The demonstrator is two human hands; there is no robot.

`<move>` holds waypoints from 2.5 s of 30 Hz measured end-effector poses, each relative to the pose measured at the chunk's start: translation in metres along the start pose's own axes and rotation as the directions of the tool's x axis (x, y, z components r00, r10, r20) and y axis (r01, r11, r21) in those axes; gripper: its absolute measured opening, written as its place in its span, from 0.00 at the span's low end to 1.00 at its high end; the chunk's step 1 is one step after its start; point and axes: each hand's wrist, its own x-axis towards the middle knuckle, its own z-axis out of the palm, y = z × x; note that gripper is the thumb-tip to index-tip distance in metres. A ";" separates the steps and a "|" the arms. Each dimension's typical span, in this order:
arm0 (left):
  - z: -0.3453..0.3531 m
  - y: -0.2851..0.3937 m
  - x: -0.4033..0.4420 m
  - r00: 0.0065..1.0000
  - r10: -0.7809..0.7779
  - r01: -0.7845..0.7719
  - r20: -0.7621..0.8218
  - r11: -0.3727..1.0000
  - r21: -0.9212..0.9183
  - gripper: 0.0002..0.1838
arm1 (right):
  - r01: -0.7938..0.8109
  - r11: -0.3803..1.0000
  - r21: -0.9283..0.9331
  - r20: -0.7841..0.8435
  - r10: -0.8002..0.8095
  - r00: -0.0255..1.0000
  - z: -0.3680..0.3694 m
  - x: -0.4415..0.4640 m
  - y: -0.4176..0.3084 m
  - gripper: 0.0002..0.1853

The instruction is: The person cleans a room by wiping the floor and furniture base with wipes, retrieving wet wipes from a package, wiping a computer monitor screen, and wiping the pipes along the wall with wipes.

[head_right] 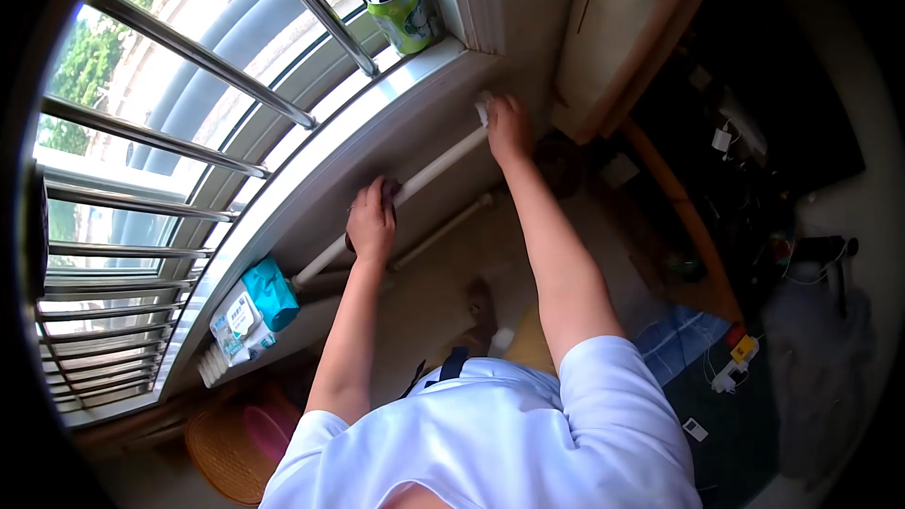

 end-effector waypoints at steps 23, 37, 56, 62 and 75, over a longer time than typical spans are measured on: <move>0.013 0.009 0.005 0.996 0.050 -0.068 0.068 0.952 0.299 0.12 | 0.013 0.709 0.705 -0.531 0.515 0.673 0.034 0.054 -0.043 0.07; 0.014 0.006 0.006 0.992 0.083 -0.109 0.097 0.945 0.308 0.11 | -0.016 0.682 0.732 -0.458 0.509 0.728 0.044 0.034 -0.049 0.08; 0.011 -0.005 -0.001 0.983 0.122 -0.156 0.138 0.951 0.266 0.12 | 0.345 0.829 0.439 -0.671 0.047 0.740 -0.026 0.062 -0.069 0.03; 0.011 -0.005 0.005 0.978 0.172 -0.197 0.119 0.947 0.253 0.16 | 0.263 0.863 0.431 -0.556 0.024 0.831 -0.010 0.048 -0.064 0.02; 0.011 -0.008 0.001 0.978 0.184 -0.200 0.093 0.958 0.207 0.15 | -0.027 0.751 0.659 -0.336 0.327 0.883 -0.003 0.052 -0.034 0.08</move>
